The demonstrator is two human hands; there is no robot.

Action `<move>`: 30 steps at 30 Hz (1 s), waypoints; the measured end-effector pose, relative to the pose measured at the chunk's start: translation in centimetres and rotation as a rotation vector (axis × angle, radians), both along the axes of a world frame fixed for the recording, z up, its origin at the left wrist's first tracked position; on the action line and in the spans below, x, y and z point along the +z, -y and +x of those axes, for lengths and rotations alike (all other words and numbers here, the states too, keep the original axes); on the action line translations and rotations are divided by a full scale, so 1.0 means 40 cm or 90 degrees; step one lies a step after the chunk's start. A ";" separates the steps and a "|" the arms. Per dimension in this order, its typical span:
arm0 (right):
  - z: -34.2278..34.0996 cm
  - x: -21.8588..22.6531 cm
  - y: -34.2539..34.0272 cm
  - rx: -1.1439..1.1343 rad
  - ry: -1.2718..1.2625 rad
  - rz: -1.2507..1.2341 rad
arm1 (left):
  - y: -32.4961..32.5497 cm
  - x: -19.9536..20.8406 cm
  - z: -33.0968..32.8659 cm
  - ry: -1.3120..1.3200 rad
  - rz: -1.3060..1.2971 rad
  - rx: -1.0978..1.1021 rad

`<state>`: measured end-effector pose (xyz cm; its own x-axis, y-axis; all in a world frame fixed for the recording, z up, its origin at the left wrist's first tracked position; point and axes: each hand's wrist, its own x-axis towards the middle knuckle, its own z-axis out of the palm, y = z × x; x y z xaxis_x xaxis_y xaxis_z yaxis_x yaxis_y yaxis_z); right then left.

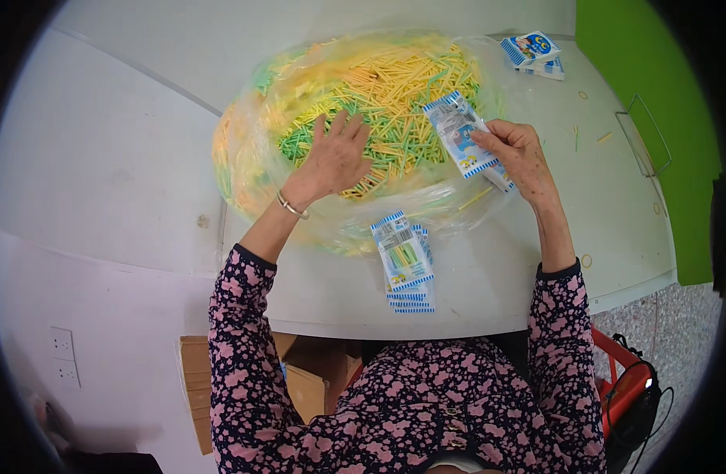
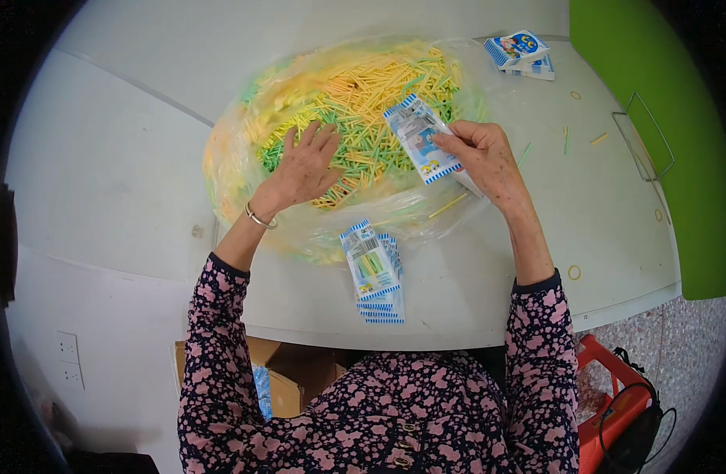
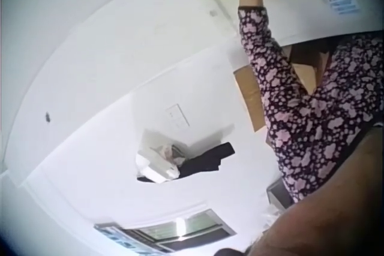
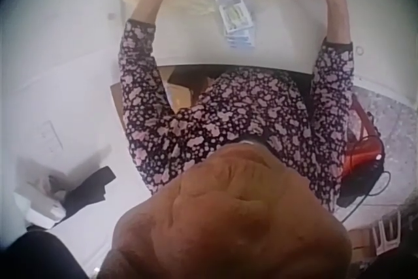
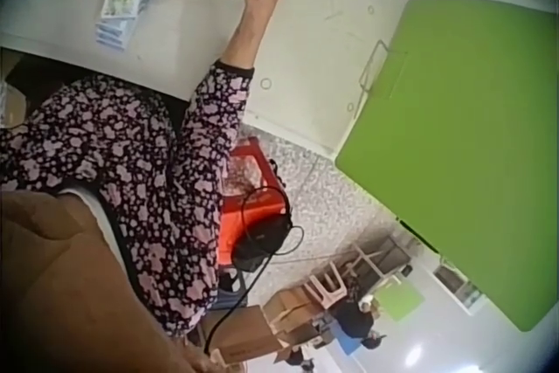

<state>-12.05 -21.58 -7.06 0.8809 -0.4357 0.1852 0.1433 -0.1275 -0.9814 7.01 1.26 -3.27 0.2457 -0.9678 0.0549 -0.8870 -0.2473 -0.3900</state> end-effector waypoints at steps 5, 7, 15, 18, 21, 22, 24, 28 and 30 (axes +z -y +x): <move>0.000 0.000 0.003 -0.010 0.005 0.027 | 0.048 -0.043 -0.018 0.003 0.024 -0.055; -0.004 0.009 0.000 -0.016 0.001 0.013 | 0.058 -0.068 0.004 0.002 0.023 -0.067; -0.007 0.010 0.014 -0.026 0.022 0.025 | 0.023 -0.060 0.110 0.065 -0.072 -0.003; -0.011 0.018 0.020 -0.027 0.034 0.028 | 0.007 -0.028 0.107 0.030 -0.064 0.061; -0.020 0.013 0.027 -0.034 0.035 0.026 | 0.045 0.014 0.025 0.015 0.002 0.029; -0.018 0.014 0.027 -0.028 0.043 0.021 | 0.049 0.007 0.006 0.016 0.002 0.031; -0.015 0.010 0.022 -0.026 0.041 0.032 | 0.065 -0.008 -0.026 0.108 0.078 -0.056; -0.005 0.013 0.009 -0.026 0.037 0.041 | 0.076 -0.094 0.007 0.229 0.047 -0.083; -0.006 0.014 0.006 -0.022 0.030 0.038 | 0.099 -0.107 0.008 0.264 0.048 -0.052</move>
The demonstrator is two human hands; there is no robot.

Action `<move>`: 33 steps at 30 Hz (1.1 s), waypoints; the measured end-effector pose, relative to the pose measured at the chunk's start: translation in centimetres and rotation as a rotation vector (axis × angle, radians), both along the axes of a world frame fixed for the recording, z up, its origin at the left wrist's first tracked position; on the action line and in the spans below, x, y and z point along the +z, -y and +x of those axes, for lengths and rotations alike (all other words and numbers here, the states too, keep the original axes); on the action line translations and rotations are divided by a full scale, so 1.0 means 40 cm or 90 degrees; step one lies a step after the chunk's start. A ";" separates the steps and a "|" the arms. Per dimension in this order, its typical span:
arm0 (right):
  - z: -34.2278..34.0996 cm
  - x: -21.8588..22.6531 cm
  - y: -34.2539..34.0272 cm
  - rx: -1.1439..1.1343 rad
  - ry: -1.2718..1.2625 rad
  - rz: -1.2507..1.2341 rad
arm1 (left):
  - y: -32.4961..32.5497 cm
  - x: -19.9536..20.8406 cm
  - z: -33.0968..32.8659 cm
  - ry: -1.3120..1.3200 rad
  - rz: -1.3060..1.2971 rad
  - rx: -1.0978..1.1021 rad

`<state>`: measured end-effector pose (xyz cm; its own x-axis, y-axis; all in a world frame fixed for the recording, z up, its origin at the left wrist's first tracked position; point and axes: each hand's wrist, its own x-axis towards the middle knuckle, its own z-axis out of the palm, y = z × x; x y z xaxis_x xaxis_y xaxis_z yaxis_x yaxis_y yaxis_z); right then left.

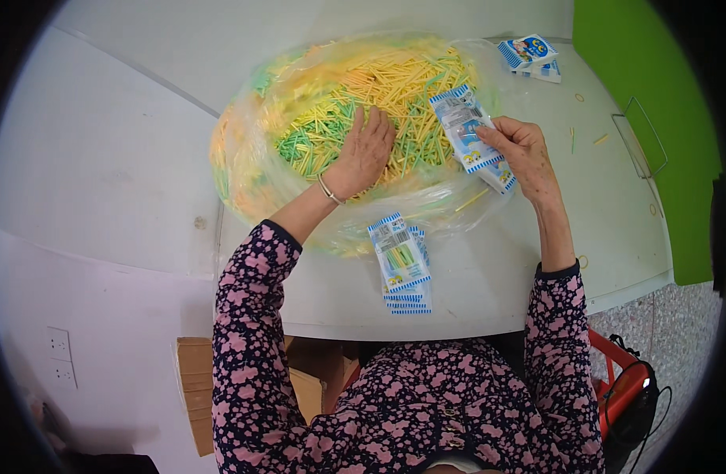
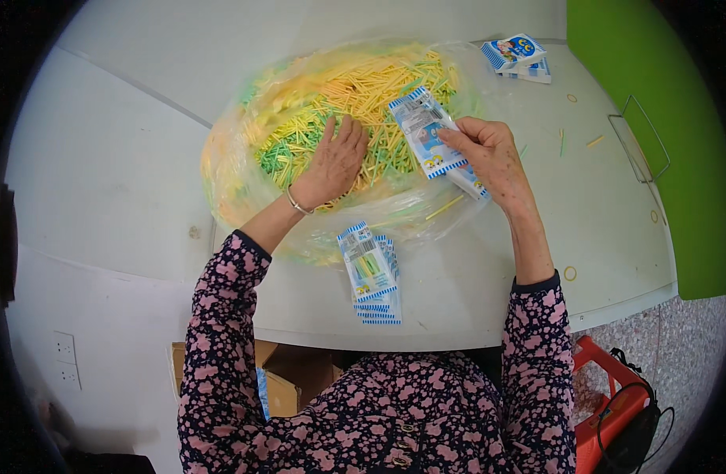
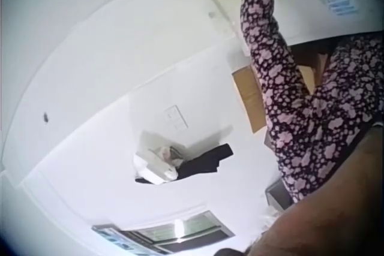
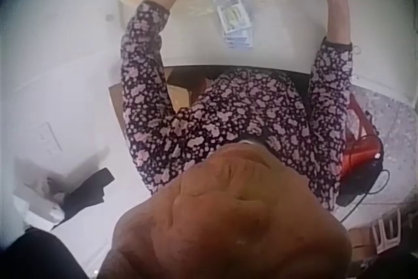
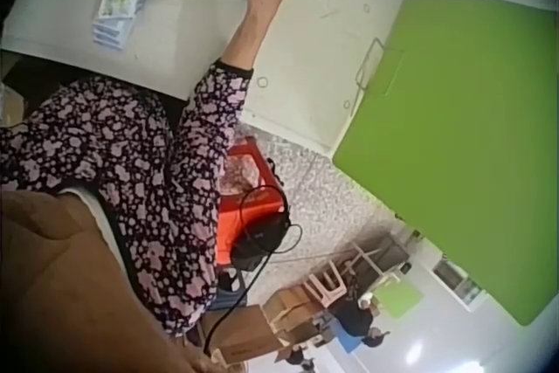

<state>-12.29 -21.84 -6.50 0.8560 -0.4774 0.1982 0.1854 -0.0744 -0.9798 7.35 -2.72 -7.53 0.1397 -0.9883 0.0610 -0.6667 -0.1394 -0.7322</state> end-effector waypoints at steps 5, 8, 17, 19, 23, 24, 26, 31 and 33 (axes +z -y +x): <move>0.000 0.000 -0.005 0.006 -0.010 -0.013 | 0.037 -0.003 0.006 0.065 -0.027 -0.002; 0.001 0.006 -0.016 0.010 -0.002 -0.026 | 0.037 -0.025 0.028 0.066 -0.093 -0.050; 0.002 -0.013 0.003 0.010 -0.014 -0.032 | -0.026 0.042 0.053 -0.137 -0.161 0.016; 0.010 -0.012 -0.005 0.025 0.001 0.002 | -0.047 0.045 0.066 -0.169 -0.223 0.031; 0.035 -0.009 -0.044 0.012 0.005 0.011 | -0.078 0.079 0.105 -0.593 -0.441 0.174; 0.042 -0.009 -0.056 0.029 0.030 0.048 | -0.085 0.092 0.114 -0.772 -0.465 0.270; 0.061 -0.029 -0.056 0.039 0.052 0.082 | -0.086 0.127 0.080 -0.911 -0.508 0.239; 0.176 -0.038 -0.129 0.029 0.111 0.251 | -0.079 0.123 0.097 -1.524 -0.804 0.270; 0.227 -0.036 -0.175 0.014 0.099 0.353 | -0.043 0.127 0.060 -1.678 -0.975 0.234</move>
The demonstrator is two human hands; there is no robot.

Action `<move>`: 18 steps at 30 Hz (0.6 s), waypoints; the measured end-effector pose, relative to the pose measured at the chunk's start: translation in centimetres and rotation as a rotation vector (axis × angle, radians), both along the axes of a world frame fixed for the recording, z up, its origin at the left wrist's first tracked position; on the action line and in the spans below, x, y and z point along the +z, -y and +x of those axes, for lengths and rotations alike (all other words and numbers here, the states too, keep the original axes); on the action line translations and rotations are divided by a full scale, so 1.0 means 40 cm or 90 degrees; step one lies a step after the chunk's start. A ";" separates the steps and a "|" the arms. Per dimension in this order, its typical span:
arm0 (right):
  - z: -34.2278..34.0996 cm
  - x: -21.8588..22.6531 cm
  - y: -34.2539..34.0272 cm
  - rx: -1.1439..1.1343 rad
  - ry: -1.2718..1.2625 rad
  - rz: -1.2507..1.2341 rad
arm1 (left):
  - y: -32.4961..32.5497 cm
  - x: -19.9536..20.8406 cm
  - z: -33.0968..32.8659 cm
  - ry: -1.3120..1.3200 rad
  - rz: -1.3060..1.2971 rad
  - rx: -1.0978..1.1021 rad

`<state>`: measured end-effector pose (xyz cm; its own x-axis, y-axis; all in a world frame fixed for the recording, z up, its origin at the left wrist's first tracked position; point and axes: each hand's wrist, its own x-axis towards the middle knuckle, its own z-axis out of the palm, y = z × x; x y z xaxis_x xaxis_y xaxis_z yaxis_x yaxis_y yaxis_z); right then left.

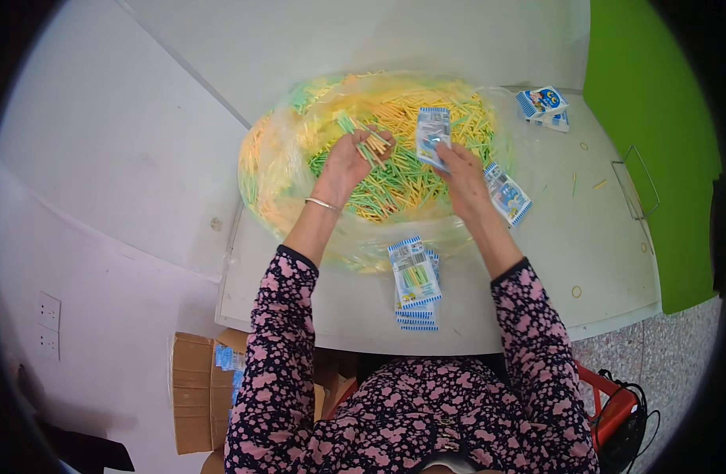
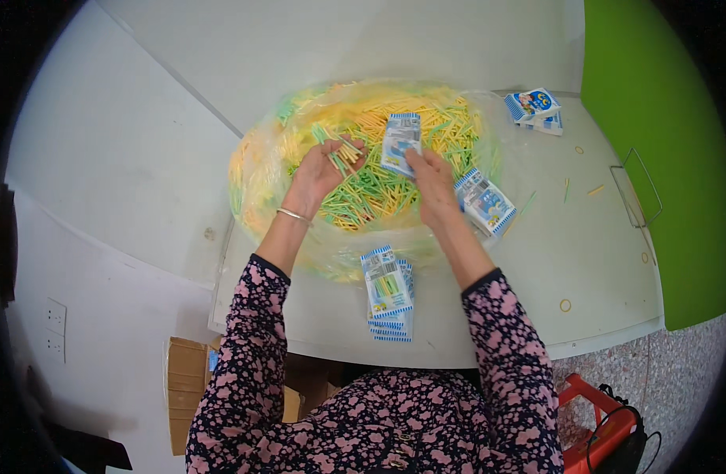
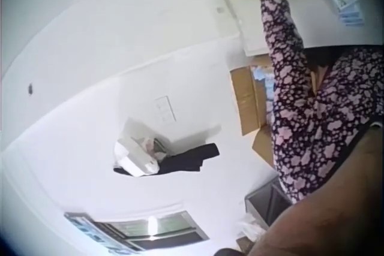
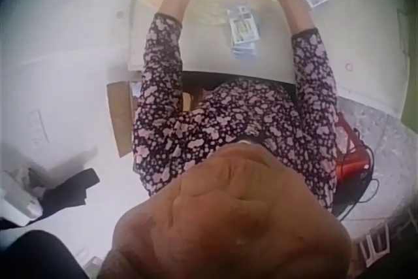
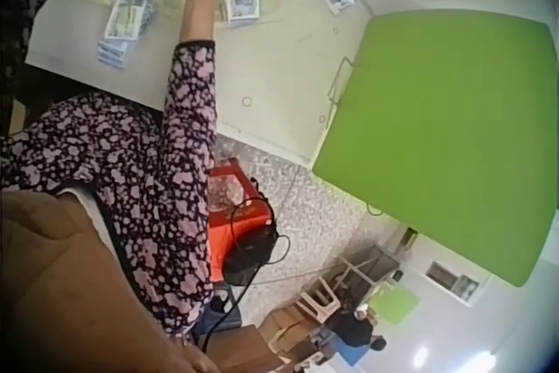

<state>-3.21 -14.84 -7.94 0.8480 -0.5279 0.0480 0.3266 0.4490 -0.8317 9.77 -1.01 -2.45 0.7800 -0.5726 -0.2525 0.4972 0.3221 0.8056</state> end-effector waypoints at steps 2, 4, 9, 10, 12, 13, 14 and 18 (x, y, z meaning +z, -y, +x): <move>0.061 -0.005 -0.041 0.002 -0.013 0.102 | 0.015 -0.015 -0.008 -0.044 -0.068 -0.013; 0.134 -0.031 -0.055 -0.006 0.010 0.339 | 0.047 -0.026 -0.034 -0.099 -0.124 -0.022; 0.198 -0.039 -0.104 -0.058 0.093 0.385 | 0.057 -0.132 -0.032 -0.039 -0.219 0.006; 0.196 -0.043 -0.106 -0.052 0.105 0.391 | 0.056 -0.137 -0.043 -0.018 -0.207 0.032; 0.191 -0.048 -0.105 -0.042 0.110 0.397 | 0.059 -0.142 -0.049 -0.001 -0.197 0.036; 0.188 -0.047 -0.107 -0.033 0.117 0.403 | 0.057 -0.144 -0.051 0.017 -0.186 0.039; 0.185 -0.045 -0.109 -0.033 0.115 0.402 | 0.057 -0.143 -0.050 0.016 -0.188 0.040; 0.146 0.002 -0.128 -0.023 0.074 0.345 | 0.031 -0.133 -0.041 0.059 -0.160 0.051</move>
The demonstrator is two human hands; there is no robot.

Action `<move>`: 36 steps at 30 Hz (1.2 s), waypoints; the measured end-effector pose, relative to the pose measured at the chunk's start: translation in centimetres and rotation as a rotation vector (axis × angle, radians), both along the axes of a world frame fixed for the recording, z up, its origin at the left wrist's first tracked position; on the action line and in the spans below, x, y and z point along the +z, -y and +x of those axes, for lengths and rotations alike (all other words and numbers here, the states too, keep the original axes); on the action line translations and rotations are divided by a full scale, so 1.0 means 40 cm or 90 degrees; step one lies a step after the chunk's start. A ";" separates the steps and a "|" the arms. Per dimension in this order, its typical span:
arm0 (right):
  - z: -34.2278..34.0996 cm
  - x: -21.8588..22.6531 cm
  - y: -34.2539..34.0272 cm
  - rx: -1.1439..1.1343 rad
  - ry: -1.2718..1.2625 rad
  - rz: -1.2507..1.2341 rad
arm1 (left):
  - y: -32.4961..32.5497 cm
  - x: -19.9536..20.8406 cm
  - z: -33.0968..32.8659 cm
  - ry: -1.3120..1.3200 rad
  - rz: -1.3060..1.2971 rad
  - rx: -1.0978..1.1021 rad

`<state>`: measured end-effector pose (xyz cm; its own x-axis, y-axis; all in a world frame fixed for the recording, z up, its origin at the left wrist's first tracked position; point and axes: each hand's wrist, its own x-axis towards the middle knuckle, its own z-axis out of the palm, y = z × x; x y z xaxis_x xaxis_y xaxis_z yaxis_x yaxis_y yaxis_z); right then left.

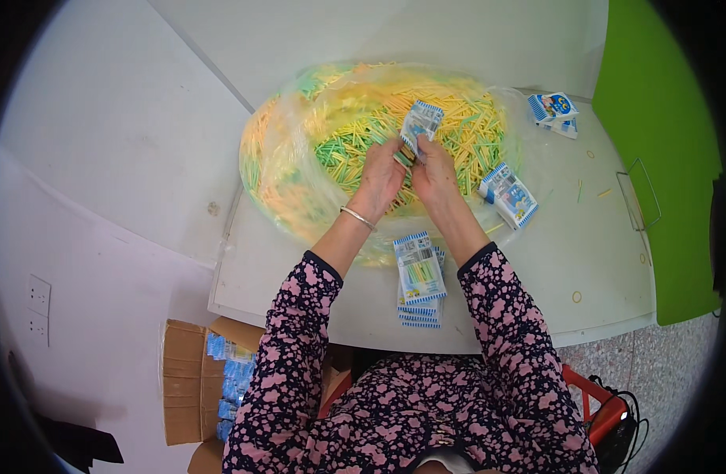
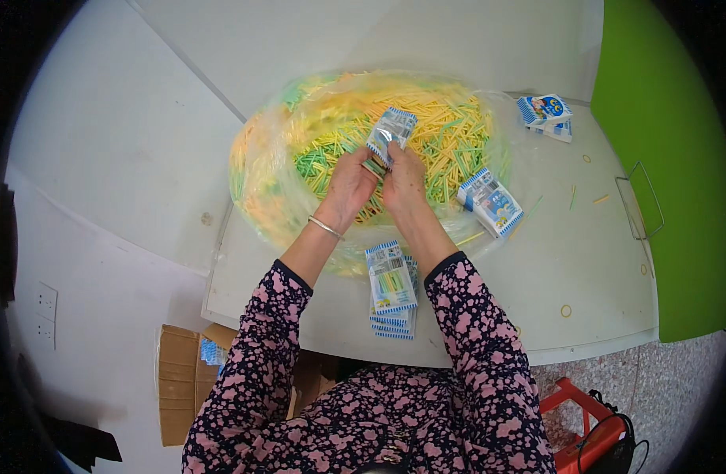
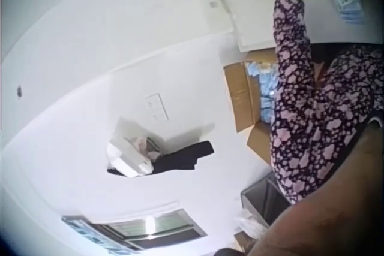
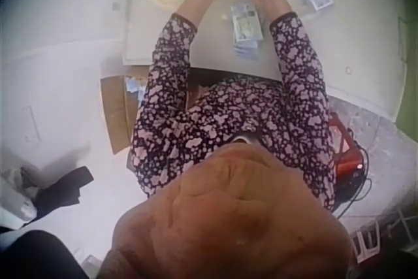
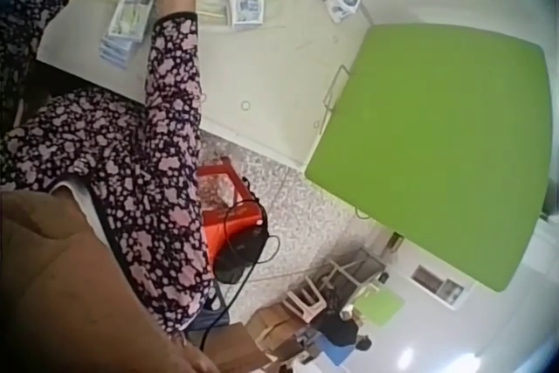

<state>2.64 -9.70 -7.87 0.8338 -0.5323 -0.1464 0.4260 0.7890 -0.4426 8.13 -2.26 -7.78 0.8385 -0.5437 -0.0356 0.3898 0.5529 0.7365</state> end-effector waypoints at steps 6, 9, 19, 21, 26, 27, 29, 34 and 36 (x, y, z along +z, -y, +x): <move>-0.047 -0.010 0.096 -0.026 0.017 -0.272 | -0.022 0.034 -0.012 0.153 0.146 0.030; -0.107 0.019 0.146 0.001 -0.012 -0.405 | -0.024 0.032 -0.004 0.257 0.221 0.024; -0.224 0.002 0.213 0.245 -0.084 -0.574 | -0.022 0.063 0.009 0.480 0.444 0.121; -0.236 0.001 0.218 0.252 -0.092 -0.584 | -0.023 0.060 0.019 0.500 0.437 0.104; -0.257 0.007 0.210 0.247 -0.115 -0.599 | -0.028 0.057 0.022 0.491 0.424 0.069; -0.259 0.010 0.207 0.260 -0.122 -0.601 | -0.027 0.058 0.019 0.419 0.354 0.047; -0.261 0.008 0.207 0.274 -0.131 -0.601 | -0.024 0.082 -0.005 0.345 0.286 0.024; -0.262 0.007 0.208 0.339 -0.121 -0.627 | 0.001 0.160 -0.073 0.242 0.108 -0.030; -0.263 0.000 0.213 0.352 -0.111 -0.626 | 0.011 0.180 -0.095 0.240 0.088 -0.045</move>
